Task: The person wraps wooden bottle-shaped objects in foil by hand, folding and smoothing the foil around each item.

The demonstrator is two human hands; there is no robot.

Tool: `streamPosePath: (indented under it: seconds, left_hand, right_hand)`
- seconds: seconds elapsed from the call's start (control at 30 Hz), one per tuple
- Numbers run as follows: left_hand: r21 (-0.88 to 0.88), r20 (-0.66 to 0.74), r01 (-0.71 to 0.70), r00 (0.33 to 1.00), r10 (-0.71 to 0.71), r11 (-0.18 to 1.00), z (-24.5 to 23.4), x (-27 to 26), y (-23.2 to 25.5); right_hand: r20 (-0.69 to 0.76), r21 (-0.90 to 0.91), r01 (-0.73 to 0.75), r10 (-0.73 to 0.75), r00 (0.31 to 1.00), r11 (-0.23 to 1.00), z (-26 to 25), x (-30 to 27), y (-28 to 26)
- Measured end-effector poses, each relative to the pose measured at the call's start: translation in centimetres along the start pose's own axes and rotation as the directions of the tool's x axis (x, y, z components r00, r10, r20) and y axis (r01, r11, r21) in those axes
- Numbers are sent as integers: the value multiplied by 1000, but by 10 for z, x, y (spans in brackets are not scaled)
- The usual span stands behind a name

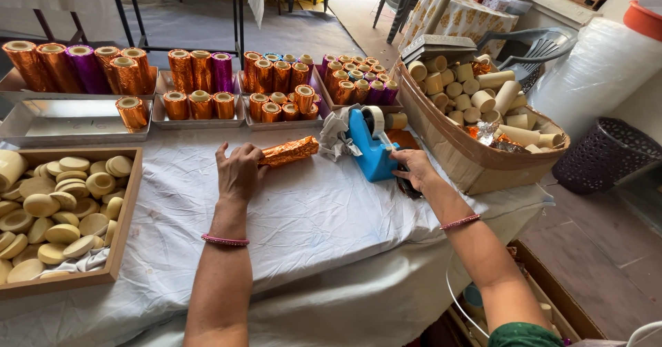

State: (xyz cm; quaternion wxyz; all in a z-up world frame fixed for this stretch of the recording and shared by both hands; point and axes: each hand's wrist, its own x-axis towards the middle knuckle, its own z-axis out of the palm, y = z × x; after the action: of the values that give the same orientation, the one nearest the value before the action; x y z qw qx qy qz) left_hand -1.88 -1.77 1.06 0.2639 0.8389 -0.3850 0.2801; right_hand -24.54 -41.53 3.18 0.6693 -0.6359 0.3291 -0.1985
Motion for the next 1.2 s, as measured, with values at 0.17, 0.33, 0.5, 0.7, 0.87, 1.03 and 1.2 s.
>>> streamPosePath:
  seconds: [0.17,0.33,0.5,0.7,0.87,1.03,1.2]
  left_hand:
    - [-13,-5,-2,1000,2,1000,2,-1,-1]
    - [-17,13,6,1000,-6,1000,6,0,-1]
    - [11,71,26,997,-27,1000,7,-2,1]
    - [34,54,15,998,-17,999,-2,2,8]
    - [5,44,23,999,-23,1000,32,-2,-9]
    - [-22,88,73,994,-70,997,13,4,-3]
    - [-144,24,68,998,-65,987,13,5,-6]
  right_hand:
    - [-48,-104,50,-55,997,993,11,-13,7]
    - [-100,-201,199,-222,970,959,18,-18,22]
    - [-137,-328,390,-451,882,861,18,-17,34]
    - [103,-911,286,-506,857,299,19,-48,7]
    - [184,-846,384,-473,861,370,119,-110,-51]
    - [539,-378,924,-795,277,65,209,-70,-55]
    - [719,-464,862,-483,500,201,272,-29,-29]
